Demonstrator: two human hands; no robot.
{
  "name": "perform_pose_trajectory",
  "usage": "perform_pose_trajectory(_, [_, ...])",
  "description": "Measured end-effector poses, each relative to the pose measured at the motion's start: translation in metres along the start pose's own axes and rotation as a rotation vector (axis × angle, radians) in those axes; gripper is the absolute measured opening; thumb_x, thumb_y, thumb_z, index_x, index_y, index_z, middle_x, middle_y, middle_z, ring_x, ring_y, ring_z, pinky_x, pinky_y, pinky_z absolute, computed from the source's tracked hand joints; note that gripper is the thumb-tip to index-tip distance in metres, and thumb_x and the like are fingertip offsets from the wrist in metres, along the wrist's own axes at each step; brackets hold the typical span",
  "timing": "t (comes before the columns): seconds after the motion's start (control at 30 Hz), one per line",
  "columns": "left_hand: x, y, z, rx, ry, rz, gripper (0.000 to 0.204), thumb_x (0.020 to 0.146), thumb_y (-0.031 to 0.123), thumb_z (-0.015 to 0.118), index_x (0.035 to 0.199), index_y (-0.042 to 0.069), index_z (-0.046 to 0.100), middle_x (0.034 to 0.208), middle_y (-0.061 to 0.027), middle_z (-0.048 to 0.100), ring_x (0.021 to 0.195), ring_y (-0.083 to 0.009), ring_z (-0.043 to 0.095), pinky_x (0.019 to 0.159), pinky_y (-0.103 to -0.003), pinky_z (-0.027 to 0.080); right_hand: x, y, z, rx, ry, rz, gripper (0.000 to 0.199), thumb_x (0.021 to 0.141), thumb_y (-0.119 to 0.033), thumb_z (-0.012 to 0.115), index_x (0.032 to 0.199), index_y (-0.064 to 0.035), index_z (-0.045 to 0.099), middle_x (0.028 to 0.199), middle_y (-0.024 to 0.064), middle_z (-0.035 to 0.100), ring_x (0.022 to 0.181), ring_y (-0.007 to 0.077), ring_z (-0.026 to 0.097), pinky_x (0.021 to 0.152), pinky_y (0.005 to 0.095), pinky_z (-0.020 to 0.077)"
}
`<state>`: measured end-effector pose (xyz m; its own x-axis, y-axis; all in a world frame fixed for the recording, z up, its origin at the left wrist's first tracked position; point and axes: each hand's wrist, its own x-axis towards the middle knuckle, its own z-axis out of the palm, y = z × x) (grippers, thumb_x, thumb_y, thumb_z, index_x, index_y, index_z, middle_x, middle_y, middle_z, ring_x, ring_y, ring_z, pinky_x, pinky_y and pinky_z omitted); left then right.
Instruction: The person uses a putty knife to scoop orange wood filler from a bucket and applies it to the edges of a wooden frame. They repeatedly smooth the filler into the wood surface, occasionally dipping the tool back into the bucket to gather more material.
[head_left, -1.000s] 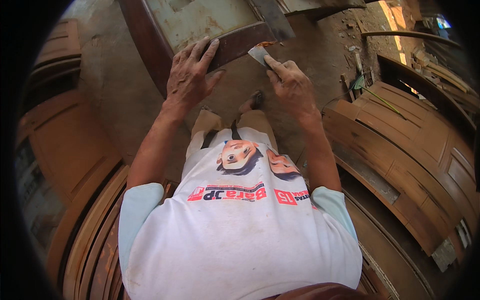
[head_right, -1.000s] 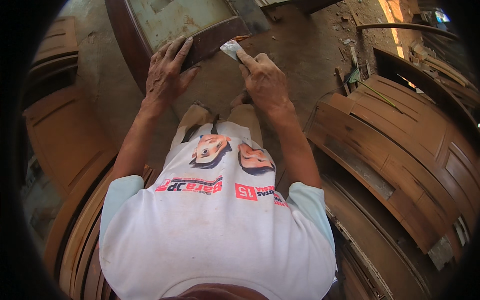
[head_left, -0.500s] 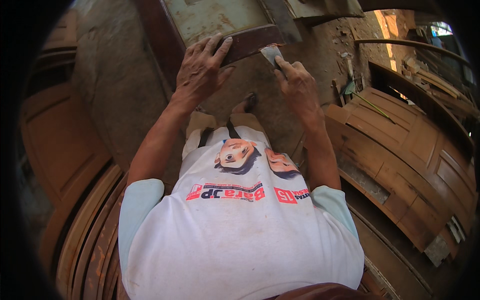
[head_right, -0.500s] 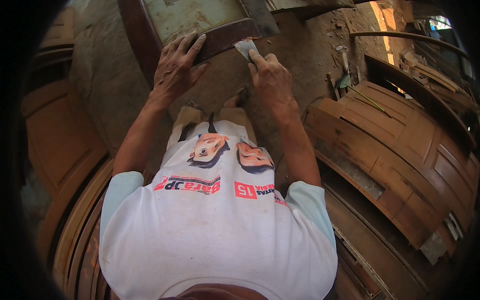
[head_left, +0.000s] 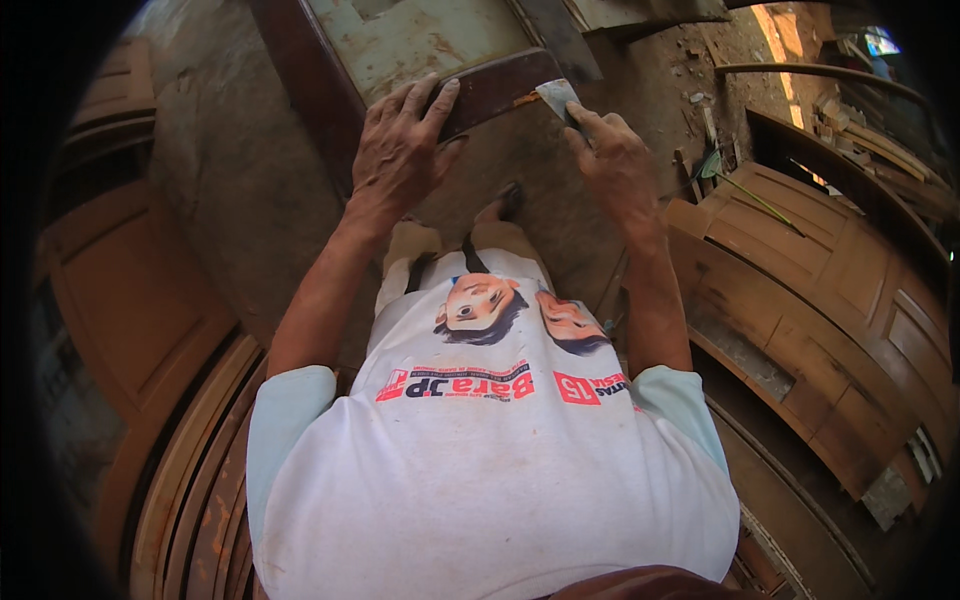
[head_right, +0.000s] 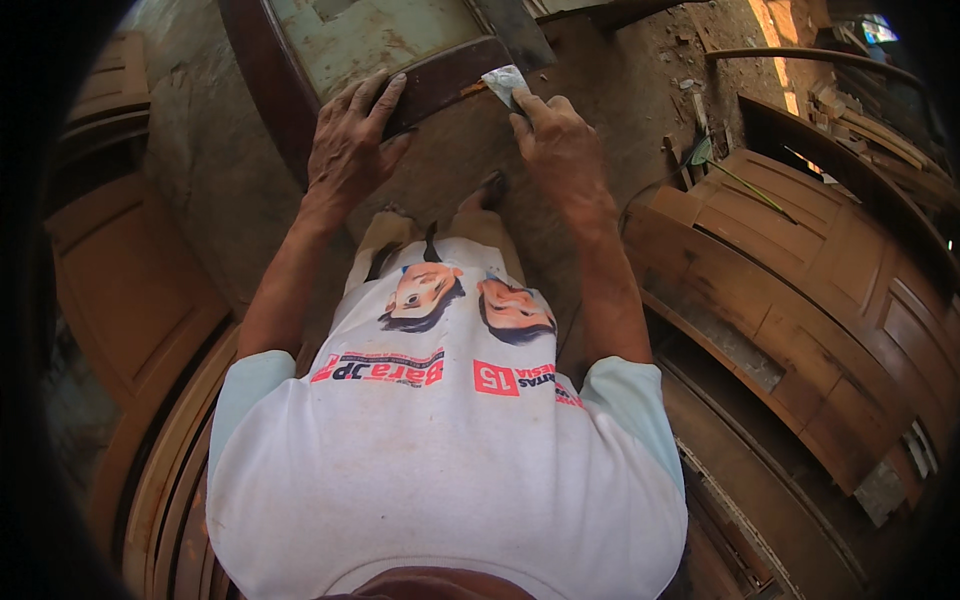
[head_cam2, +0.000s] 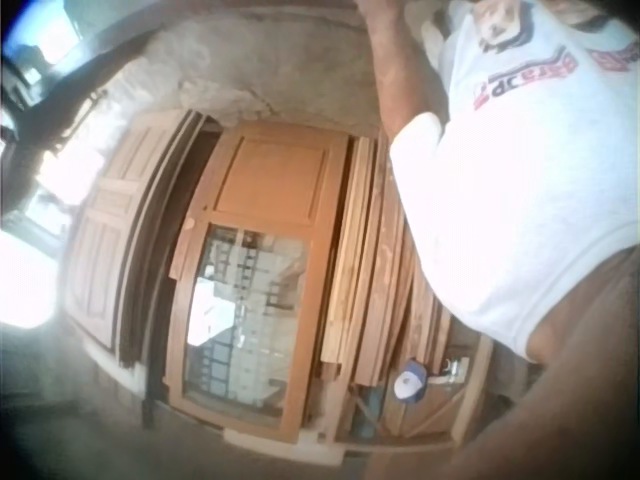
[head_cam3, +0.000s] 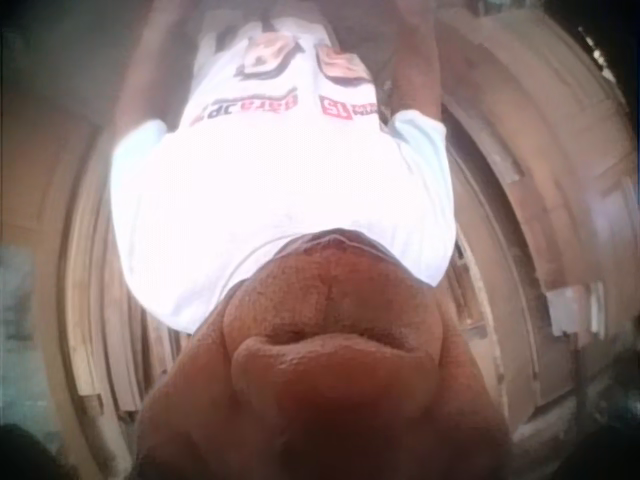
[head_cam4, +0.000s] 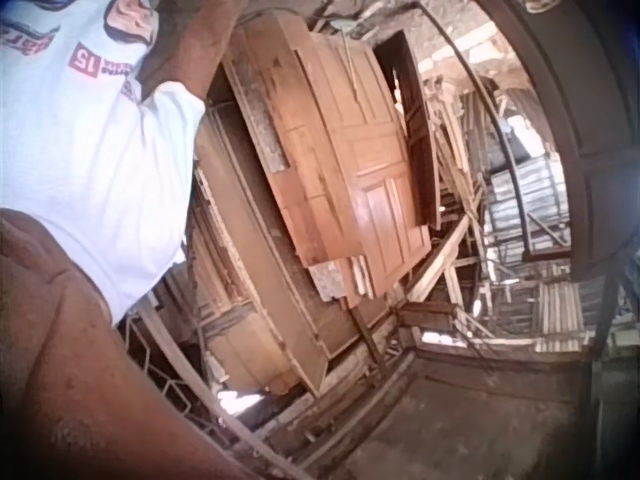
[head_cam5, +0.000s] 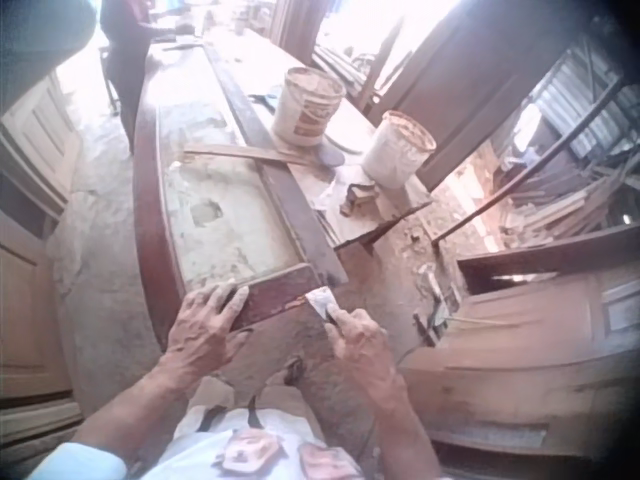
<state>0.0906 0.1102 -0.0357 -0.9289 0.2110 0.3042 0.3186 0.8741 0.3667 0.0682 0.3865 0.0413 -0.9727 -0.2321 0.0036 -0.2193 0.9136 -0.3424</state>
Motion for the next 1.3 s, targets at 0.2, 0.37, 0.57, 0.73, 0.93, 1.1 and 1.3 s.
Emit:
perform_pose_trajectory(0.2, [-0.001, 0.0, 0.0, 0.015, -0.011, -0.007, 0.079, 0.087, 0.033, 0.085, 0.158, 0.017, 0.055, 0.156, -0.0103, 0.056, 0.144, -0.033, 0.052, 0.12, -0.048, 0.042, -0.008, -0.012, -0.008, -0.122, -0.111, -0.044, 0.031, 0.101, -0.025, 0.073, 0.13, -0.012, 0.074, 0.097, 0.0173, 0.069, 0.092, 0.0414, 0.075, 0.08, 0.0513, 0.0619])
perform_pose_trajectory(0.37, [-0.001, 0.0, 0.002, 0.018, -0.007, -0.008, 0.079, 0.087, 0.033, 0.085, 0.158, 0.018, 0.055, 0.156, -0.0098, 0.056, 0.144, -0.0333, 0.052, 0.12, -0.048, 0.042, -0.001, 0.006, 0.0, -0.078, 0.004, -0.022, 0.031, 0.101, -0.024, 0.074, 0.129, -0.0124, 0.074, 0.099, 0.0168, 0.069, 0.091, 0.0402, 0.075, 0.08, 0.0508, 0.0619])
perform_pose_trajectory(0.57, [0.0, 0.0, -0.001, 0.011, -0.008, -0.007, 0.08, 0.087, 0.033, 0.085, 0.159, 0.018, 0.054, 0.156, -0.0103, 0.056, 0.143, -0.0335, 0.053, 0.119, -0.048, 0.042, -0.009, -0.022, 0.01, -0.022, -0.048, -0.064, 0.034, 0.1, -0.023, 0.074, 0.133, -0.0125, 0.072, 0.098, 0.0173, 0.069, 0.087, 0.0395, 0.076, 0.078, 0.0498, 0.0622])
perform_pose_trajectory(0.73, [0.0, -0.001, 0.001, 0.01, -0.005, -0.008, 0.079, 0.087, 0.034, 0.085, 0.159, 0.018, 0.055, 0.156, -0.0104, 0.057, 0.143, -0.0342, 0.053, 0.119, -0.048, 0.042, -0.023, -0.034, 0.02, -0.01, -0.067, -0.045, 0.039, 0.1, -0.023, 0.074, 0.137, -0.0102, 0.07, 0.099, 0.0174, 0.068, 0.083, 0.0383, 0.076, 0.074, 0.0479, 0.063])
perform_pose_trajectory(0.93, [0.002, -0.001, -0.001, 0.008, -0.016, 0.001, 0.079, 0.087, 0.034, 0.085, 0.158, 0.018, 0.056, 0.156, -0.0102, 0.057, 0.143, -0.0344, 0.053, 0.12, -0.048, 0.042, -0.027, -0.036, 0.019, -0.038, -0.105, -0.003, 0.035, 0.103, -0.025, 0.071, 0.136, -0.0143, 0.073, 0.1, 0.0137, 0.068, 0.086, 0.0369, 0.073, 0.078, 0.0494, 0.0591])
perform_pose_trajectory(1.1, [0.001, 0.001, -0.003, -0.001, -0.022, -0.006, 0.079, 0.086, 0.034, 0.086, 0.157, 0.017, 0.056, 0.156, -0.01, 0.057, 0.143, -0.0334, 0.053, 0.12, -0.048, 0.041, -0.01, -0.033, 0.004, -0.071, -0.097, -0.208, 0.034, 0.103, -0.022, 0.068, 0.135, -0.014, 0.073, 0.1, 0.0146, 0.067, 0.088, 0.0351, 0.076, 0.075, 0.0485, 0.0617])
perform_pose_trajectory(1.3, [0.003, 0.0, -0.001, -0.001, -0.023, 0.011, 0.074, 0.089, 0.033, 0.083, 0.156, 0.015, 0.057, 0.155, -0.0135, 0.057, 0.141, -0.0346, 0.054, 0.12, -0.048, 0.041, 0.014, 0.011, -0.027, -0.291, -0.17, -0.148, 0.031, 0.104, -0.025, 0.067, 0.134, -0.0199, 0.074, 0.101, 0.0115, 0.067, 0.092, 0.0347, 0.074, 0.08, 0.0492, 0.059])
